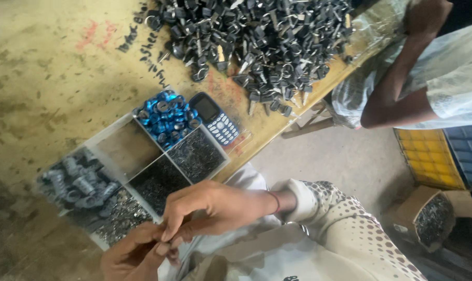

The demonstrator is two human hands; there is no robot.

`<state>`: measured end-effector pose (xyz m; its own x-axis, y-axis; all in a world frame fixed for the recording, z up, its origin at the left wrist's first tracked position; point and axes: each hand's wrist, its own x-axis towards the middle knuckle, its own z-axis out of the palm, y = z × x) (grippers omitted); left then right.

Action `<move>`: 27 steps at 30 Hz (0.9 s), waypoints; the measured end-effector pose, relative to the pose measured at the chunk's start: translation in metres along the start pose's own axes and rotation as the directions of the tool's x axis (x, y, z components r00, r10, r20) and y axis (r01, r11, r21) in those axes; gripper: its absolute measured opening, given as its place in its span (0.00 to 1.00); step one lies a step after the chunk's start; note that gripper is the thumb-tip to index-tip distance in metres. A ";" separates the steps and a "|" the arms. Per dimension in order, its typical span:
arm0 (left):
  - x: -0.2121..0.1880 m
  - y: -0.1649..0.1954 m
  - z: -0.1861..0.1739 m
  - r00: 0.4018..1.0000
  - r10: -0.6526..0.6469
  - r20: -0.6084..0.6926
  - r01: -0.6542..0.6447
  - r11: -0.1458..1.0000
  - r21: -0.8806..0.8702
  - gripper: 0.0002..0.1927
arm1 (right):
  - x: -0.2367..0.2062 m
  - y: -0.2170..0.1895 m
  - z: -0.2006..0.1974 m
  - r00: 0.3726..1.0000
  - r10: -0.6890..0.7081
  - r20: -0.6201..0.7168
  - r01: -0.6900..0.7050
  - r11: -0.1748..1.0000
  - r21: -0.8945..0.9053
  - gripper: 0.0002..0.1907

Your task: The person sits at a workbench and assembles small metal components by hand, picking individual parts from piles and a compartment tray, fitting pieces together, and placing finished assemblies back into the tray compartments. They occasionally reach into the larger piles of parts to retrieve pieces and continue fitting components together one at a time.

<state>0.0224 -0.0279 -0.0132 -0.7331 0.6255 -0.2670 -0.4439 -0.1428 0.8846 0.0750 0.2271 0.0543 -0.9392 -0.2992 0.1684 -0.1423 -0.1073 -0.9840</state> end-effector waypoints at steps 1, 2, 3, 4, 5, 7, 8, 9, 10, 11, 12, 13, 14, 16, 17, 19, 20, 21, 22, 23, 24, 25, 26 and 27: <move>-0.001 -0.004 -0.001 1.000 0.023 0.000 -0.023 0.997 -0.079 0.08 | 0.002 -0.004 0.000 1.000 0.014 0.000 -0.014 0.999 0.035 0.07; -0.002 -0.005 -0.004 0.998 0.033 0.062 -0.030 0.998 -0.050 0.07 | 0.005 -0.007 0.001 0.999 0.044 0.008 -0.044 0.993 0.111 0.08; -0.002 -0.004 -0.008 0.992 0.041 0.123 -0.039 0.999 -0.020 0.07 | 0.007 -0.011 0.003 0.994 0.109 0.001 -0.107 0.976 0.190 0.09; -0.001 -0.003 -0.011 0.982 0.048 0.183 -0.051 0.999 0.010 0.06 | 0.008 -0.014 0.005 0.985 0.173 -0.005 -0.166 0.949 0.268 0.10; 0.000 -0.003 -0.012 0.983 0.078 0.167 -0.085 0.996 0.037 0.06 | 0.009 -0.016 0.008 0.961 0.275 -0.016 -0.252 0.902 0.351 0.12; 0.006 -0.003 -0.011 0.981 0.142 0.135 -0.155 0.984 0.090 0.04 | 0.009 -0.019 0.010 0.957 0.268 -0.111 -0.235 0.941 0.244 0.15; 0.011 -0.002 -0.011 0.976 0.156 0.149 -0.159 0.987 0.005 0.05 | 0.009 -0.019 0.010 0.973 0.144 -0.179 -0.140 0.989 0.038 0.16; 0.016 0.000 -0.011 0.973 0.172 0.156 -0.161 0.984 -0.080 0.05 | 0.009 -0.020 0.009 0.977 0.010 -0.213 -0.048 0.984 -0.173 0.17; 0.020 0.001 -0.010 0.970 0.190 0.155 -0.164 0.973 -0.162 0.05 | 0.010 -0.021 0.006 0.977 0.026 -0.210 -0.077 0.968 -0.238 0.14; 0.022 -0.001 -0.005 0.978 0.177 0.109 -0.164 0.979 -0.121 0.05 | 0.011 -0.022 0.002 0.979 0.041 -0.198 -0.100 0.949 -0.299 0.11; 0.023 -0.004 0.001 0.985 0.168 0.046 -0.165 0.983 -0.076 0.05 | 0.014 -0.023 -0.001 0.983 0.054 -0.173 -0.113 0.929 -0.353 0.08; 0.023 -0.005 0.005 0.986 0.162 -0.034 -0.163 0.986 -0.027 0.06 | 0.017 -0.026 -0.006 0.979 0.001 -0.203 -0.099 0.874 -0.475 0.08; 0.021 -0.004 0.006 0.994 0.112 -0.009 -0.112 0.993 0.024 0.04 | 0.022 -0.028 -0.011 0.975 -0.062 -0.216 -0.077 0.809 -0.582 0.08; 0.025 -0.002 0.007 0.995 0.090 0.049 -0.092 0.995 0.035 0.03 | 0.031 -0.037 -0.024 0.983 -0.101 -0.153 -0.070 0.563 -0.823 0.15; 0.027 -0.001 0.007 0.988 0.121 0.093 -0.121 0.993 -0.004 0.03 | 0.038 -0.040 -0.029 0.984 -0.123 -0.132 -0.059 0.473 -0.879 0.15; 0.033 0.003 0.009 0.984 0.137 0.113 -0.124 0.986 -0.113 0.04 | 0.055 -0.041 -0.034 0.986 -0.146 -0.081 -0.027 0.335 -0.942 0.15; 0.035 0.005 0.009 0.982 0.148 0.114 -0.134 0.984 -0.121 0.03 | 0.063 -0.041 -0.036 0.989 -0.138 -0.054 -0.012 0.288 -0.958 0.14; 0.037 0.007 0.010 0.980 0.156 0.126 -0.140 0.981 -0.132 0.03 | 0.073 -0.039 -0.036 0.991 -0.130 -0.037 -0.005 0.234 -0.972 0.13; 0.038 0.008 0.012 0.975 0.163 0.150 -0.142 0.979 -0.144 0.03 | 0.083 -0.035 -0.035 0.992 -0.119 0.028 0.051 0.200 -0.978 0.13; 0.039 0.010 0.014 0.972 0.186 0.147 -0.161 0.973 -0.164 0.03 | 0.094 -0.030 -0.034 0.991 -0.107 0.084 0.101 0.163 -0.982 0.13; 0.039 0.011 0.015 0.967 0.207 0.148 -0.179 0.967 -0.183 0.03 | 0.105 -0.024 -0.033 0.986 -0.093 0.135 0.146 0.124 -0.981 0.14; 0.039 0.012 0.016 0.962 0.227 0.152 -0.194 0.960 -0.204 0.03 | 0.115 -0.019 -0.032 0.986 -0.096 0.139 0.152 0.138 -0.979 0.12; 0.039 0.012 0.017 0.957 0.242 0.157 -0.209 0.957 -0.203 0.03 | 0.124 -0.013 -0.031 0.985 -0.098 0.142 0.156 0.151 -0.976 0.11; 0.039 0.013 0.017 0.952 0.259 0.162 -0.225 0.953 -0.202 0.03 | 0.131 -0.008 -0.031 0.984 -0.101 0.144 0.159 0.162 -0.974 0.09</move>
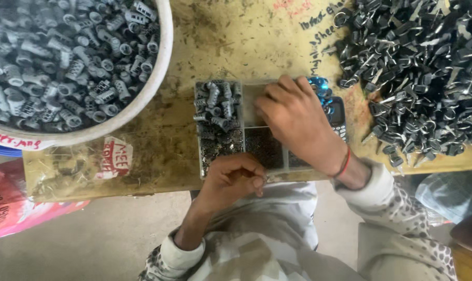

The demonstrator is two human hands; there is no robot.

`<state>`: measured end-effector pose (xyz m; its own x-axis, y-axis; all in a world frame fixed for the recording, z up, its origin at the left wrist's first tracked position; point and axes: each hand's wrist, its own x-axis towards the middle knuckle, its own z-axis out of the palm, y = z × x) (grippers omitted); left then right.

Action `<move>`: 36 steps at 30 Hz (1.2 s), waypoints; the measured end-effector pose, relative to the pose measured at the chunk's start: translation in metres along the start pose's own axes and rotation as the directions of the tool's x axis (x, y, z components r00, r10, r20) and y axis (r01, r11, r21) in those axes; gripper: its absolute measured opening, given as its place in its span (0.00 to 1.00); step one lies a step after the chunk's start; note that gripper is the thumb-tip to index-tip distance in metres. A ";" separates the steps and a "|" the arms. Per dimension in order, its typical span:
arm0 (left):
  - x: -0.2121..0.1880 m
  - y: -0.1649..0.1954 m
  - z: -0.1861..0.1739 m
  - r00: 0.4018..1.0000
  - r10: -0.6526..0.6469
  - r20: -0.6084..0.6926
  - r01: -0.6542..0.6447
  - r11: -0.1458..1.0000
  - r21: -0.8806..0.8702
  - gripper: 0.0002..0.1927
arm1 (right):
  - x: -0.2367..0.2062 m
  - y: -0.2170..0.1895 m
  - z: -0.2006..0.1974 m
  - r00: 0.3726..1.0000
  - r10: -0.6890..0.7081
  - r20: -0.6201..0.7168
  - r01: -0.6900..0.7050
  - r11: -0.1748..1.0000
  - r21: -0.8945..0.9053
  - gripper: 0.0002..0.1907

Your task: The person sits at a workbench and assembles small metal components by hand, picking individual parts from piles and a compartment tray, fitting pieces together, and placing finished assemblies back into the tray compartments. They occasionally reach into the larger piles of parts to retrieve pieces and continue fitting components together one at a time.

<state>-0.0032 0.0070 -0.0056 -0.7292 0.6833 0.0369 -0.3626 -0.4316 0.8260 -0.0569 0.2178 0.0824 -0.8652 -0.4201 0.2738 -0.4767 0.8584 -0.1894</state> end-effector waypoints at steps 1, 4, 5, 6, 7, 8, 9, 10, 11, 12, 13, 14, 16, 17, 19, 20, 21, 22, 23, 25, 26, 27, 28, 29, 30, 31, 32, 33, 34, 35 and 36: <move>0.000 0.001 0.000 1.000 0.015 0.009 -0.015 1.000 0.003 0.03 | 0.005 0.002 0.005 0.999 0.031 -0.012 -0.030 0.999 0.036 0.09; -0.003 0.004 -0.001 1.000 -0.003 0.003 0.003 0.999 0.032 0.04 | 0.015 0.009 0.019 0.998 0.057 -0.020 -0.054 0.989 0.138 0.11; -0.004 0.004 -0.001 1.000 -0.022 -0.002 0.022 0.999 0.028 0.04 | 0.018 0.010 0.024 1.000 0.027 -0.012 -0.024 0.985 0.169 0.13; -0.004 0.005 -0.001 0.999 -0.040 -0.004 0.040 0.999 0.026 0.03 | 0.020 0.011 0.029 1.000 -0.003 -0.008 0.004 0.980 0.199 0.15; -0.005 0.005 -0.001 0.998 -0.059 -0.005 0.059 0.998 0.023 0.03 | 0.023 0.012 0.033 0.999 0.001 -0.032 0.005 0.982 0.187 0.13; -0.004 0.005 -0.001 0.998 -0.066 0.000 0.066 0.997 0.033 0.03 | 0.026 0.012 0.037 0.998 0.005 -0.055 0.004 0.985 0.175 0.12; -0.004 0.005 -0.001 0.997 -0.072 0.004 0.071 0.997 0.043 0.04 | 0.028 0.012 0.038 0.997 0.007 -0.076 0.006 0.987 0.162 0.10; -0.003 0.004 -0.001 0.997 -0.075 0.006 0.075 0.996 0.051 0.04 | 0.029 0.012 0.037 0.996 0.052 -0.066 -0.036 0.972 0.232 0.09; -0.002 0.003 -0.001 0.999 -0.052 0.001 0.051 0.996 0.070 0.04 | 0.026 0.010 0.035 0.994 0.095 -0.051 -0.076 0.950 0.301 0.08; -0.001 0.002 -0.001 1.000 -0.028 -0.005 0.028 0.996 0.090 0.04 | 0.023 0.009 0.031 0.990 0.137 -0.033 -0.115 0.922 0.370 0.07; -0.001 0.002 -0.001 1.000 -0.007 -0.010 0.008 0.994 0.113 0.04 | 0.016 0.008 0.024 0.980 0.196 0.020 -0.177 0.827 0.533 0.06; -0.002 0.001 0.000 0.999 -0.021 -0.035 0.022 0.999 0.033 0.05 | 0.002 0.005 0.013 0.966 0.243 0.084 -0.235 0.700 0.674 0.06; -0.003 0.001 0.001 0.995 -0.046 -0.087 0.034 0.991 -0.130 0.06 | -0.027 -0.006 -0.001 0.929 0.280 0.241 -0.355 0.498 0.791 0.05; -0.005 0.002 0.003 0.990 -0.067 -0.124 0.047 0.986 -0.159 0.05 | -0.041 -0.015 -0.004 0.902 0.282 0.326 -0.425 0.447 0.787 0.06; -0.006 0.003 0.008 0.974 -0.119 -0.191 0.076 0.973 -0.217 0.05 | -0.069 -0.030 -0.008 0.893 0.269 0.362 -0.441 0.349 0.827 0.18; -0.006 0.004 0.011 0.975 -0.132 -0.178 0.088 0.968 -0.235 0.04 | -0.079 -0.036 -0.009 0.886 0.265 0.380 -0.450 0.296 0.843 0.24; -0.004 0.006 0.013 0.976 -0.143 -0.162 0.099 0.963 -0.252 0.04 | -0.086 -0.040 -0.009 0.905 0.304 0.297 -0.409 0.435 0.802 0.23; -0.003 0.008 0.016 0.977 -0.153 -0.148 0.109 0.957 -0.268 0.04 | -0.090 -0.043 -0.009 0.921 0.328 0.209 -0.369 0.565 0.738 0.23; -0.002 0.010 0.019 0.968 -0.180 -0.175 0.140 0.966 -0.220 0.04 | -0.092 -0.046 -0.009 0.934 0.337 0.116 -0.328 0.684 0.652 0.23; -0.001 0.016 0.025 0.946 -0.225 -0.232 0.202 0.972 -0.117 0.05 | -0.093 -0.051 -0.009 0.928 0.365 0.075 -0.328 0.702 0.632 0.24; 0.000 0.019 0.027 0.941 -0.228 -0.251 0.216 0.973 -0.078 0.05 | -0.092 -0.054 -0.010 0.924 0.378 0.053 -0.326 0.711 0.624 0.24; 0.000 0.022 0.030 0.934 -0.233 -0.270 0.230 0.972 -0.040 0.05 | -0.091 -0.055 -0.010 0.931 0.365 0.020 -0.306 0.747 0.590 0.24; 0.000 0.024 0.032 0.928 -0.237 -0.289 0.246 0.969 -0.004 0.05 | -0.091 -0.056 -0.011 0.936 0.351 -0.010 -0.287 0.782 0.554 0.23; -0.001 0.027 0.035 0.922 -0.236 -0.306 0.254 0.967 0.020 0.05 | -0.091 -0.057 -0.011 0.941 0.337 -0.039 -0.270 0.813 0.515 0.23; -0.002 0.028 0.038 0.917 -0.235 -0.321 0.262 0.964 0.043 0.05 | -0.092 -0.057 -0.011 0.945 0.321 -0.063 -0.244 0.820 0.518 0.23; -0.003 0.030 0.040 0.913 -0.233 -0.336 0.270 0.961 0.066 0.05 | -0.094 -0.056 -0.010 0.948 0.305 -0.088 -0.217 0.826 0.520 0.23; -0.003 0.031 0.042 0.904 -0.243 -0.353 0.288 0.954 0.080 0.05 | -0.097 -0.055 -0.010 0.951 0.289 -0.111 -0.192 0.831 0.521 0.23; -0.003 0.031 0.044 0.895 -0.251 -0.369 0.305 0.948 0.094 0.05 | -0.099 -0.053 -0.010 0.954 0.278 -0.110 -0.182 0.833 0.522 0.23; -0.004 0.032 0.046 0.886 -0.259 -0.385 0.322 0.940 0.108 0.05 | -0.102 -0.052 -0.009 0.957 0.267 -0.110 -0.173 0.835 0.523 0.24; -0.004 0.033 0.047 0.886 -0.261 -0.383 0.325 0.939 0.113 0.05 | -0.105 -0.050 -0.009 0.960 0.255 -0.111 -0.162 0.837 0.523 0.25; -0.004 0.034 0.048 0.887 -0.262 -0.381 0.328 0.937 0.118 0.05 | -0.107 -0.049 -0.009 0.960 0.255 -0.116 -0.163 0.844 0.512 0.25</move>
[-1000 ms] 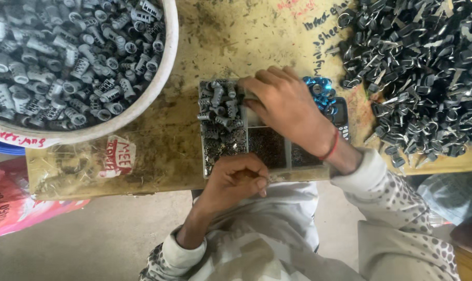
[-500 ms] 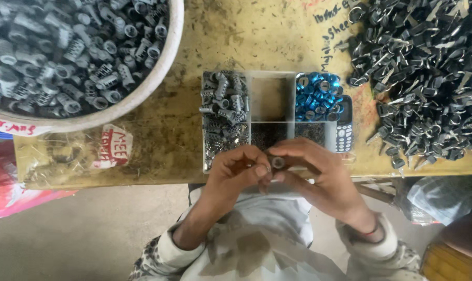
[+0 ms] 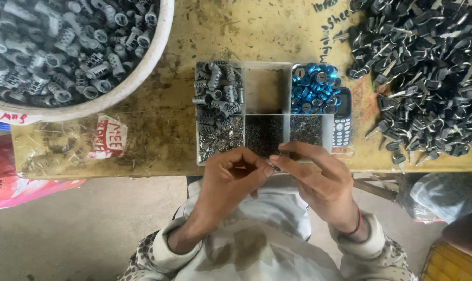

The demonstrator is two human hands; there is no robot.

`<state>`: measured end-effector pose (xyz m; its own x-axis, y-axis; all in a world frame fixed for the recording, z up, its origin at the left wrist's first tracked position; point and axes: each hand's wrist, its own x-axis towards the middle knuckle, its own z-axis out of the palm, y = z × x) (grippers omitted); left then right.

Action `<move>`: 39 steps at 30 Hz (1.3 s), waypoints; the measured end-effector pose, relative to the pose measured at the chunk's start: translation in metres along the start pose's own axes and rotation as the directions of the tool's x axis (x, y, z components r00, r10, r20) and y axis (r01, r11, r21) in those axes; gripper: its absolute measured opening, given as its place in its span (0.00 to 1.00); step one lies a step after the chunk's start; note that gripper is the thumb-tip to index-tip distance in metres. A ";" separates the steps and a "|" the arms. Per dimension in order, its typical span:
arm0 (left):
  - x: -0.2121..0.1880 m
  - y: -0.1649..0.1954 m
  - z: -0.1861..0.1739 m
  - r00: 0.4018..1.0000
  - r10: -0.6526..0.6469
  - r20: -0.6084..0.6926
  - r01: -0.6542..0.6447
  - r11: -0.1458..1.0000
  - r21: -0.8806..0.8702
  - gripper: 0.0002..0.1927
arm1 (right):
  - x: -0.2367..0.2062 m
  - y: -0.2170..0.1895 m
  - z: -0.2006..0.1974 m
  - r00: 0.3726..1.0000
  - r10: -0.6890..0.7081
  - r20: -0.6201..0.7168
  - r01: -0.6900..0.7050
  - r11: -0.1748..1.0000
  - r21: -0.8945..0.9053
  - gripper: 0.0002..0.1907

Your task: The person sits at a workbench and assembles small metal components by hand, picking individual parts from piles and a compartment tray, fitting pieces together, and placing finished assemblies back into the tray compartments. They occasionally reach into the larger piles of parts to retrieve pieces and continue fitting components together one at a time.

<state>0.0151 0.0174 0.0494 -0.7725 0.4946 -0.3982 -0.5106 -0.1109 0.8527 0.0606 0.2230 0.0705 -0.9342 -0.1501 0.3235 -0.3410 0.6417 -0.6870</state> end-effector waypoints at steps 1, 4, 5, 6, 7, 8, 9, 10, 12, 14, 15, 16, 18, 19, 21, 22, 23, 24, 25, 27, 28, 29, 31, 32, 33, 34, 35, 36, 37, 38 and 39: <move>-0.001 0.001 0.000 1.000 -0.003 0.002 0.003 1.000 0.006 0.06 | -0.002 0.001 0.000 1.000 -0.001 -0.003 0.001 1.000 -0.012 0.26; 0.000 0.002 0.001 1.000 0.005 0.025 -0.005 1.000 0.006 0.06 | -0.004 0.002 0.002 0.999 0.041 -0.020 -0.040 0.998 0.050 0.25; -0.001 0.003 0.001 0.999 0.017 0.031 -0.017 1.000 -0.006 0.06 | -0.005 0.002 0.003 0.998 0.064 -0.025 -0.061 0.994 0.087 0.25; -0.001 0.002 0.001 0.999 0.028 0.037 -0.027 0.999 -0.018 0.05 | -0.006 0.001 0.004 0.998 0.059 -0.027 -0.057 0.994 0.088 0.25; -0.001 0.002 0.002 0.998 0.038 0.043 -0.037 0.999 -0.030 0.05 | -0.007 0.001 0.004 0.998 0.055 -0.028 -0.053 0.995 0.090 0.25; -0.002 0.001 0.002 0.999 0.032 0.035 -0.032 0.999 -0.008 0.05 | -0.008 0.001 0.004 0.998 0.051 -0.029 -0.048 0.995 0.091 0.26; -0.003 0.001 0.002 0.999 0.026 0.027 -0.026 1.000 0.015 0.05 | -0.008 0.001 0.002 0.999 0.035 -0.027 -0.033 0.997 0.068 0.26; -0.003 0.000 0.003 1.000 0.022 0.019 -0.022 0.999 0.038 0.05 | -0.009 0.002 0.001 1.000 0.017 -0.025 -0.016 0.999 0.045 0.27; -0.005 -0.002 0.005 0.998 0.062 -0.005 -0.062 0.998 0.031 0.04 | -0.010 0.003 -0.004 1.000 -0.019 -0.001 0.019 1.000 0.016 0.27; -0.006 -0.004 0.008 0.987 0.161 -0.027 -0.159 0.985 0.068 0.03 | -0.009 0.002 -0.009 0.998 -0.059 0.036 0.059 0.998 0.000 0.27; -0.005 -0.005 0.011 0.970 0.239 -0.033 -0.234 0.966 0.108 0.03 | -0.008 0.001 -0.009 0.997 -0.050 0.061 0.051 0.998 -0.030 0.27; -0.005 -0.007 0.014 0.949 0.315 -0.034 -0.307 0.940 0.148 0.02 | -0.007 -0.001 -0.009 0.995 -0.038 0.087 0.044 0.997 -0.060 0.28; -0.005 -0.012 0.023 0.871 0.490 -0.032 -0.442 0.810 0.386 0.04 | -0.005 -0.008 -0.004 0.998 0.008 0.060 -0.001 0.994 -0.107 0.26; -0.005 -0.015 0.027 0.820 0.572 -0.012 -0.492 0.715 0.496 0.06 | -0.005 -0.013 0.002 0.999 0.039 0.006 -0.038 0.992 -0.122 0.24; -0.007 -0.019 0.027 0.870 0.494 -0.017 -0.464 0.829 0.313 0.09 | -0.002 -0.018 0.003 0.992 0.129 0.014 -0.129 0.991 -0.024 0.23; -0.007 -0.022 0.024 0.892 0.452 -0.013 -0.439 0.872 0.216 0.10 | 0.000 -0.018 0.000 0.981 0.177 0.081 -0.184 0.979 0.084 0.23; -0.004 -0.025 0.020 0.851 0.525 0.032 -0.517 0.824 0.234 0.11 | 0.002 -0.016 -0.002 0.966 0.211 0.150 -0.238 0.953 0.187 0.23; -0.001 -0.027 0.013 0.804 0.589 0.079 -0.588 0.769 0.250 0.11 | 0.006 -0.010 -0.008 0.971 0.180 0.158 -0.200 0.973 0.117 0.21; 0.001 -0.030 0.007 0.754 0.645 0.124 -0.652 0.713 0.259 0.12 | 0.010 -0.001 -0.021 0.973 0.152 0.174 -0.162 0.986 0.047 0.18; 0.011 -0.037 -0.002 0.718 0.680 0.147 -0.687 0.661 0.300 0.10 | 0.020 0.016 -0.025 0.971 0.230 0.069 -0.213 0.956 -0.200 0.12; 0.013 -0.041 -0.006 0.700 0.696 0.160 -0.704 0.634 0.319 0.09 | 0.025 0.025 -0.024 0.948 0.311 -0.073 -0.316 0.879 -0.357 0.09; 0.014 -0.044 -0.008 0.718 0.671 0.182 -0.689 0.650 0.322 0.08 | 0.030 0.034 -0.021 0.960 0.260 -0.105 -0.280 0.875 -0.395 0.08; 0.017 -0.048 -0.011 0.748 0.624 0.225 -0.662 0.676 0.325 0.07 | 0.037 0.048 -0.013 0.976 0.145 -0.162 -0.206 0.856 -0.474 0.09; 0.019 -0.050 -0.010 0.732 0.639 0.235 -0.680 0.668 0.303 0.07 | 0.036 0.051 -0.011 0.971 0.161 -0.176 -0.224 0.870 -0.439 0.09; 0.021 -0.051 -0.010 0.715 0.657 0.240 -0.699 0.658 0.281 0.07 | 0.035 0.054 -0.009 0.967 0.174 -0.187 -0.237 0.883 -0.404 0.08; 0.022 -0.052 -0.009 0.699 0.674 0.240 -0.715 0.649 0.260 0.07 | 0.034 0.056 -0.008 0.963 0.188 -0.191 -0.247 0.896 -0.368 0.07; 0.022 -0.052 -0.009 0.707 0.667 0.234 -0.706 0.656 0.265 0.07 | 0.032 0.057 -0.007 0.968 0.182 -0.173 -0.237 0.888 -0.395 0.09; 0.023 -0.051 -0.010 0.717 0.658 0.232 -0.697 0.664 0.271 0.07 | 0.031 0.058 -0.007 0.971 0.177 -0.158 -0.229 0.879 -0.419 0.10; 0.023 -0.050 -0.010 0.724 0.648 0.236 -0.689 0.669 0.278 0.08 | 0.031 0.059 -0.008 0.973 0.173 -0.150 -0.223 0.869 -0.442 0.12; 0.023 -0.049 -0.011 0.750 0.614 0.248 -0.662 0.702 0.263 0.08 | 0.032 0.060 -0.009 0.975 0.164 -0.147 -0.213 0.875 -0.435 0.10; 0.021 -0.047 -0.012 0.773 0.579 0.261 -0.633 0.734 0.247 0.08 | 0.033 0.061 -0.011 0.977 0.155 -0.146 -0.204 0.880 -0.430 0.09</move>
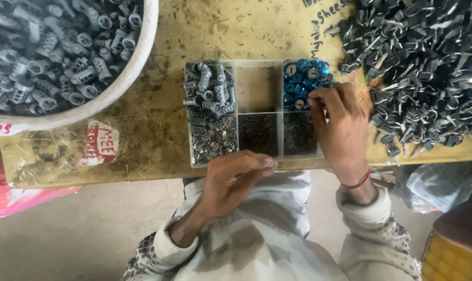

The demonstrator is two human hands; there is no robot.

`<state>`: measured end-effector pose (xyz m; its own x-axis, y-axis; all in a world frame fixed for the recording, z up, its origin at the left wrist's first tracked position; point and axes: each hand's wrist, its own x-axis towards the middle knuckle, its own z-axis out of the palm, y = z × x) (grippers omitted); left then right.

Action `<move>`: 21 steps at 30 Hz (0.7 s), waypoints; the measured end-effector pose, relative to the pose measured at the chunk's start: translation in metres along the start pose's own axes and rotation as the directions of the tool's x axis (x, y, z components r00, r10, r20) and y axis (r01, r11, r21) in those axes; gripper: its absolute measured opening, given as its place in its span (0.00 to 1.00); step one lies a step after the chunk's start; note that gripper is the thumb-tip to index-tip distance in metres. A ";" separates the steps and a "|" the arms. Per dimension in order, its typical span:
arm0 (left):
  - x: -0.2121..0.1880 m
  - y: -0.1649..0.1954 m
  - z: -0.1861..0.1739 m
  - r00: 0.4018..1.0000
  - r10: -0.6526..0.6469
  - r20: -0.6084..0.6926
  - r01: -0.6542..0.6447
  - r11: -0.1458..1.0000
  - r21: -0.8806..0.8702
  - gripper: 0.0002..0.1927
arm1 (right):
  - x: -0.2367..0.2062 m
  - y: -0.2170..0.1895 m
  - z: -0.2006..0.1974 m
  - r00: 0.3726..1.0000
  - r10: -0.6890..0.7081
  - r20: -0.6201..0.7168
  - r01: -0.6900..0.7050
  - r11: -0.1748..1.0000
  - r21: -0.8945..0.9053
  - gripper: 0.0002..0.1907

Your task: The person sits at a workbench and assembles small metal components by hand, picking individual parts from piles and a compartment tray, fitting pieces together, and placing finished assemblies back into the tray compartments. They occasionally reach into the larger piles of parts to retrieve pieces and continue fitting components together one at a time.

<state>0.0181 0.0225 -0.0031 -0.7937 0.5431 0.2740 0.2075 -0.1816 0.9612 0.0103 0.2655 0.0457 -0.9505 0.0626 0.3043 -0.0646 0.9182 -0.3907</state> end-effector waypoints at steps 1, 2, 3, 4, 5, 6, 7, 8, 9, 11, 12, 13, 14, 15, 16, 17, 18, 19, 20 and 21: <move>0.001 0.001 0.000 0.999 -0.034 0.022 0.035 0.999 -0.029 0.09 | 0.001 0.001 -0.001 1.000 -0.012 -0.002 0.012 1.000 0.005 0.08; 0.002 0.002 0.000 0.999 -0.029 0.023 0.030 0.999 -0.036 0.09 | 0.002 0.003 -0.003 0.999 0.037 0.019 -0.039 0.994 0.101 0.08; 0.003 0.003 0.000 0.999 -0.024 0.023 0.025 0.999 -0.042 0.10 | 0.002 0.003 -0.004 0.995 0.083 0.046 -0.091 0.976 0.196 0.07; 0.004 0.004 0.000 1.000 -0.017 0.023 0.018 0.999 -0.045 0.10 | 0.000 0.004 -0.006 0.989 0.124 0.074 -0.141 0.947 0.289 0.07; 0.006 0.005 0.000 1.000 -0.014 0.020 0.015 0.999 -0.045 0.10 | -0.003 0.004 -0.009 0.965 0.218 0.144 -0.261 0.802 0.538 0.10; 0.008 0.005 0.000 1.000 -0.012 0.016 0.012 0.999 -0.044 0.09 | -0.009 0.004 -0.012 0.929 0.284 0.238 -0.364 0.578 0.731 0.14; 0.009 0.005 0.000 1.000 -0.012 0.012 0.012 0.999 -0.044 0.09 | -0.015 0.003 -0.016 0.882 0.316 0.348 -0.441 0.297 0.847 0.18; 0.010 0.006 -0.001 1.000 0.010 0.017 -0.010 1.000 0.024 0.09 | -0.023 0.000 -0.016 0.904 0.249 0.347 -0.412 0.301 0.860 0.15; 0.010 0.006 -0.002 0.999 0.031 0.025 -0.033 0.995 0.092 0.10 | -0.032 -0.003 -0.015 0.922 0.181 0.341 -0.382 0.303 0.873 0.11; 0.011 0.007 -0.005 0.996 0.070 0.052 -0.079 0.976 0.203 0.13 | -0.046 -0.008 -0.015 0.927 0.123 0.353 -0.373 0.250 0.893 0.11; 0.011 0.008 -0.007 0.994 0.086 0.071 -0.101 0.965 0.243 0.15 | -0.052 -0.012 -0.014 0.917 0.134 0.375 -0.395 0.197 0.897 0.14; 0.011 0.009 -0.007 0.990 0.104 0.091 -0.126 0.951 0.282 0.17 | -0.056 -0.015 -0.014 0.908 0.143 0.395 -0.414 0.145 0.899 0.18; 0.013 0.010 -0.007 0.988 0.121 0.097 -0.146 0.936 0.319 0.16 | -0.059 -0.018 -0.014 0.904 0.144 0.403 -0.427 0.234 0.873 0.17; 0.014 0.011 -0.006 0.985 0.138 0.102 -0.165 0.920 0.355 0.16 | -0.062 -0.020 -0.015 0.899 0.145 0.414 -0.439 0.319 0.840 0.16; 0.016 0.012 -0.006 0.982 0.153 0.107 -0.183 0.901 0.393 0.15 | -0.064 -0.023 -0.015 0.894 0.147 0.424 -0.446 0.401 0.800 0.15; 0.017 0.015 -0.007 0.979 0.143 0.145 -0.192 0.884 0.425 0.15 | -0.065 -0.024 -0.016 0.885 0.157 0.437 -0.463 0.380 0.801 0.18; 0.017 0.018 -0.008 0.974 0.133 0.181 -0.204 0.866 0.457 0.16 | -0.065 -0.024 -0.017 0.878 0.165 0.450 -0.478 0.359 0.802 0.20; 0.017 0.021 -0.010 0.969 0.121 0.216 -0.215 0.846 0.488 0.16 | -0.066 -0.023 -0.018 0.869 0.173 0.463 -0.494 0.338 0.801 0.23; 0.017 0.024 -0.011 0.962 0.131 0.239 -0.238 0.829 0.506 0.16 | -0.065 -0.021 -0.019 0.880 0.119 0.461 -0.470 0.368 0.803 0.21; 0.018 0.026 -0.012 0.955 0.140 0.263 -0.263 0.810 0.524 0.16 | -0.065 -0.019 -0.019 0.887 0.065 0.456 -0.442 0.397 0.804 0.19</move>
<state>0.0028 0.0173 0.0268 -0.5785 0.7082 0.4048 0.6764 0.1391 0.7233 0.0791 0.2515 0.0494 -0.9864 -0.0636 -0.1517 0.1505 0.0220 -0.9884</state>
